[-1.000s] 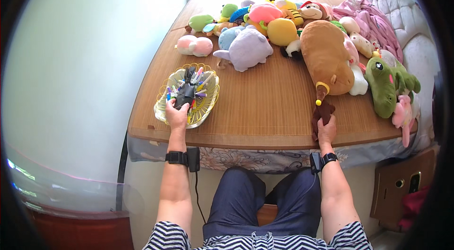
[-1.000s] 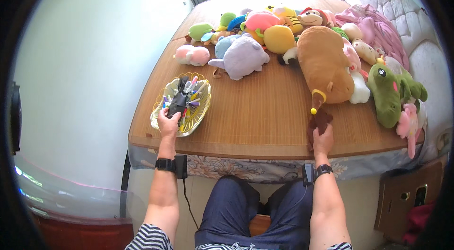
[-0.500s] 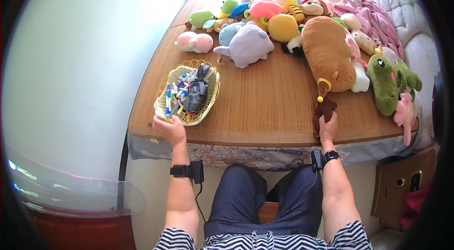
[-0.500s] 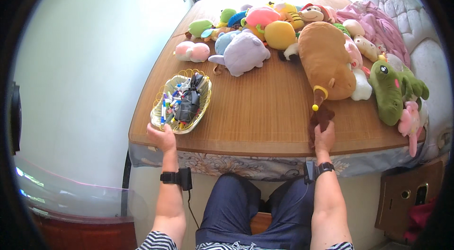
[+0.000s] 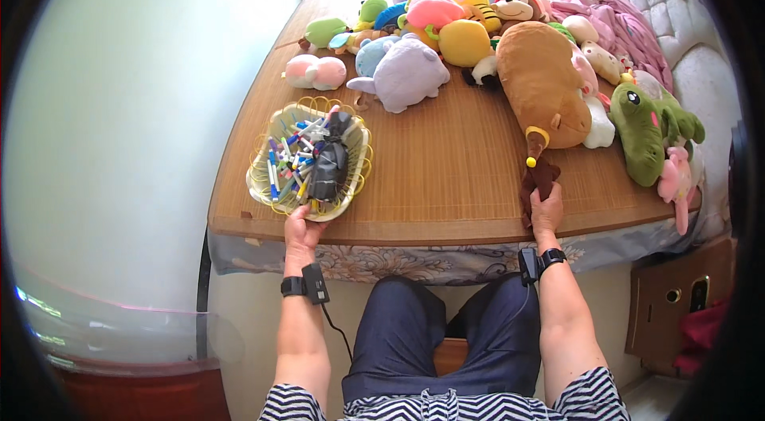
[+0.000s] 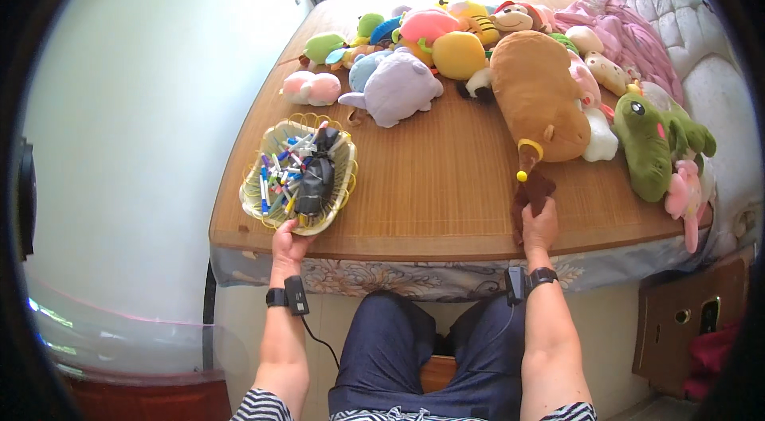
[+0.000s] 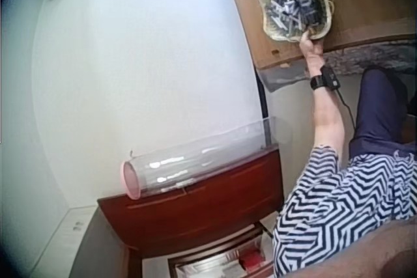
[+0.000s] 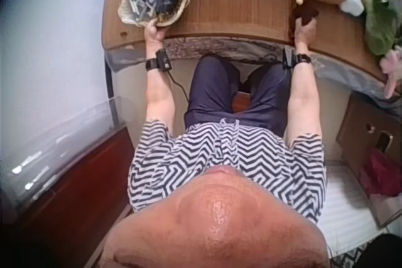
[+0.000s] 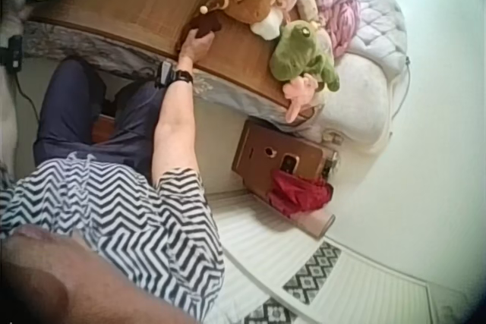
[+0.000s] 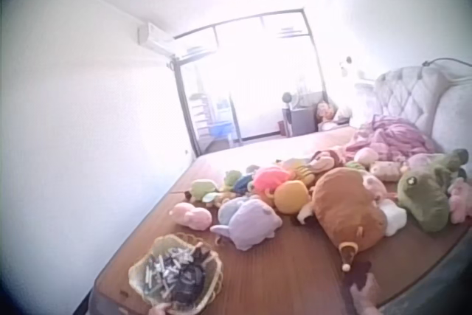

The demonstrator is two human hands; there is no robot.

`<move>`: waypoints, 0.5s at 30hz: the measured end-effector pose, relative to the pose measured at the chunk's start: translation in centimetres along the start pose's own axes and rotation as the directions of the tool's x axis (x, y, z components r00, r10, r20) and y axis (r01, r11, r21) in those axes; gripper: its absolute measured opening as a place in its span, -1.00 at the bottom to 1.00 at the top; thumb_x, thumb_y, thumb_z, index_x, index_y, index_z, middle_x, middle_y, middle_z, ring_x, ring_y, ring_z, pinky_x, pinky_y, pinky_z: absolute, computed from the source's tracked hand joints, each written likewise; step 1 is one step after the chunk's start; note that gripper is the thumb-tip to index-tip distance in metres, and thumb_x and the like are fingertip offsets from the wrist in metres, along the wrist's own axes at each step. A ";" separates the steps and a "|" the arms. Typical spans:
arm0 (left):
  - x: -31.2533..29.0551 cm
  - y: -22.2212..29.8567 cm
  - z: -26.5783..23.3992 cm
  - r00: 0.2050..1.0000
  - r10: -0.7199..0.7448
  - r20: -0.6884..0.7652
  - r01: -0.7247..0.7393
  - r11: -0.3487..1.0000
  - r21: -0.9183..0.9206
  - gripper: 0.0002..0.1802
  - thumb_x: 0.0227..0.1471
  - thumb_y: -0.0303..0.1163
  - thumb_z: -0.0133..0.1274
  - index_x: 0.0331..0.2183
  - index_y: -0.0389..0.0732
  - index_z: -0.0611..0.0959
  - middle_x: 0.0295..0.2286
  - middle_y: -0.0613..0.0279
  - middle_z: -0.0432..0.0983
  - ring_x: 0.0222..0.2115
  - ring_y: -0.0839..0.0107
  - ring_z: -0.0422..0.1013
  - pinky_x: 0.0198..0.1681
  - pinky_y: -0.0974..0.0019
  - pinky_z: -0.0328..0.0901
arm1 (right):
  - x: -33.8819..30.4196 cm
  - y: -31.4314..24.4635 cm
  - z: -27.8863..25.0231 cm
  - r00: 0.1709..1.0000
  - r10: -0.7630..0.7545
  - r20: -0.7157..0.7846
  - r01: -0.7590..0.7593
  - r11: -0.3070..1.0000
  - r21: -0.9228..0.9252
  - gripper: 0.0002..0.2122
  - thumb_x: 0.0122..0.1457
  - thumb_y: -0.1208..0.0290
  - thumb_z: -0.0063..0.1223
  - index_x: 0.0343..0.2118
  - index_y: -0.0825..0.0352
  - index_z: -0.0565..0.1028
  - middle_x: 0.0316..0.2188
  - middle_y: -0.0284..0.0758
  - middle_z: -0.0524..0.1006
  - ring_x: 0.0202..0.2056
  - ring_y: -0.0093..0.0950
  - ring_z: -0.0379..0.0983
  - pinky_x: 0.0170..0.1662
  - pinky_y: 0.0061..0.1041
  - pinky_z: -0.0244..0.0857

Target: Wiping a blue plastic bowl with a brown cloth.

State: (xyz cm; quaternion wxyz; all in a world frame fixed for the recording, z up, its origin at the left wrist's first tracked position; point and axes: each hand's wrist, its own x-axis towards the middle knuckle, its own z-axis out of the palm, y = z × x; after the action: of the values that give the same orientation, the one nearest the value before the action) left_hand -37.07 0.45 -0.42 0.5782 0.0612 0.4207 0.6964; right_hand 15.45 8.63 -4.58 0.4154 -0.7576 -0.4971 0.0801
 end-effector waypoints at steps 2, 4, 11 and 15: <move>0.4 -0.9 0.1 1.000 0.022 -0.013 -0.021 0.997 0.070 -0.52 0.05 -0.56 -0.14 0.07 -0.27 0.39 -0.08 0.04 0.46 -0.10 0.11 0.44 -0.04 -0.13 0.36 | 0.3 0.5 0.3 0.999 -0.036 -0.022 0.035 0.999 -0.028 -0.62 0.03 0.19 0.09 -0.10 0.24 0.41 -0.26 -0.05 0.55 -0.21 -0.03 0.48 -0.18 -0.16 0.35; 0.6 -2.3 1.9 0.991 0.115 0.063 -0.122 0.987 0.108 -0.52 0.02 -0.60 -0.11 0.04 -0.28 0.41 -0.09 0.06 0.47 -0.12 0.13 0.45 -0.05 -0.08 0.37 | 0.3 0.5 0.5 0.999 -0.033 -0.029 0.032 0.999 -0.039 -0.63 0.03 0.20 0.09 -0.12 0.26 0.43 -0.26 -0.07 0.55 -0.21 -0.04 0.48 -0.19 -0.16 0.35; 0.9 -8.9 11.8 0.888 0.433 0.156 -0.459 0.809 0.368 -0.55 -0.07 -0.71 -0.07 -0.05 -0.35 0.48 -0.15 0.13 0.51 -0.18 0.28 0.48 -0.09 0.24 0.37 | 0.2 0.4 0.5 1.000 -0.023 -0.018 0.023 1.000 -0.002 -0.63 0.00 0.24 0.12 -0.13 0.28 0.44 -0.28 -0.07 0.54 -0.23 -0.05 0.47 -0.20 -0.17 0.35; 1.7 -11.7 14.9 0.816 0.539 0.208 -0.573 0.710 0.409 -0.57 -0.15 -0.71 -0.08 -0.12 -0.39 0.51 -0.18 0.15 0.50 -0.20 0.37 0.46 -0.11 0.30 0.33 | 0.0 0.2 0.4 0.998 -0.051 -0.040 0.052 0.998 0.019 -0.62 -0.02 0.25 0.14 -0.14 0.31 0.44 -0.27 -0.06 0.53 -0.21 -0.05 0.46 -0.18 -0.17 0.34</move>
State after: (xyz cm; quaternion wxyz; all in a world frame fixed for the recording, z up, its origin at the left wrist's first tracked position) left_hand -20.25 9.31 0.73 0.3259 0.3436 0.5118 0.7168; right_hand 15.40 8.80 -5.01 0.4346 -0.7417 -0.5073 0.0595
